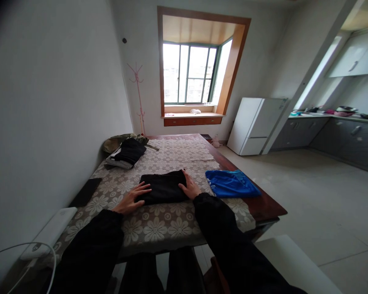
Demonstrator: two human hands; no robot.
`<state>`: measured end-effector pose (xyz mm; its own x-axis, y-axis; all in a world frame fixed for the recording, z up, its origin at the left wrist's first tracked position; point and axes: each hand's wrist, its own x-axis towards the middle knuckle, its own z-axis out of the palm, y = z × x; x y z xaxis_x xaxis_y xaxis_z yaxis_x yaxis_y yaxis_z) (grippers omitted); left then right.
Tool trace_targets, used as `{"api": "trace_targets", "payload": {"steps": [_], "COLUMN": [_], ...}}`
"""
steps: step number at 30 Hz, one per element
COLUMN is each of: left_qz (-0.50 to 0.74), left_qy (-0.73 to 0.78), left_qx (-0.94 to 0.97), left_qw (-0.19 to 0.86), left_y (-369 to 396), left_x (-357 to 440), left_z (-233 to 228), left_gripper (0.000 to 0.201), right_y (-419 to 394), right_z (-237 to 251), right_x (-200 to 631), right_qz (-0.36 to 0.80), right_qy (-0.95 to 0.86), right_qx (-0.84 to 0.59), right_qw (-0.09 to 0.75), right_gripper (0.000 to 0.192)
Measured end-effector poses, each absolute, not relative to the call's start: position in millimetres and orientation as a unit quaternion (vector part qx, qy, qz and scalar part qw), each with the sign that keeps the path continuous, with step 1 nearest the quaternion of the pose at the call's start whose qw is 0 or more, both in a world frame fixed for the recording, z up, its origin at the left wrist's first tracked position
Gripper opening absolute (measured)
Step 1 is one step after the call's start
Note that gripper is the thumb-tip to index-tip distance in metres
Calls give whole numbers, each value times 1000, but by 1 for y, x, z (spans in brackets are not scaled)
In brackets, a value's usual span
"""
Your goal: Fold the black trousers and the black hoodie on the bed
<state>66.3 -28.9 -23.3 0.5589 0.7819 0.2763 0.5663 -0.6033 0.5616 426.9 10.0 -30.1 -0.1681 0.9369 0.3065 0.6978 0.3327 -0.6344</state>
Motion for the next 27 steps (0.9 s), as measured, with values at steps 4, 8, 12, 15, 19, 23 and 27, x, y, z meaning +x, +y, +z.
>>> {"api": "trace_targets", "payload": {"steps": [4,8,12,15,19,23,27], "left_qz": [247,201,165,176,210,218,205], "left_qy": [423,448,477,508,577,637,656], "left_qx": [851,857,852,833,779,730,718], "left_qw": [192,155,140,133,125,114,108], "left_y": [-26,-25,-25,-24,-21,-19,-16], "left_x": [68,71,71,69,66,66,68], "left_z": [-26,-32,-34,-35,-40,-45,-37], "left_gripper": [43,48,52,62,70,67,61], "right_y": [7,4,0,1,4,2,-2], "right_z": [-19,-5,-14,-26,-31,-30,-21], "right_x": [421,394,370,367,370,370,367], "right_qz": [57,7,32,53,50,43,35], "right_qy": [-771,-813,-825,-818,-819,-819,-818], "right_qx": [-588,-550,-549,-565,-566,-566,-570], "right_qw": [238,190,130,90,77,78,74], "right_gripper": [59,52,57,60,61,61,60]}}
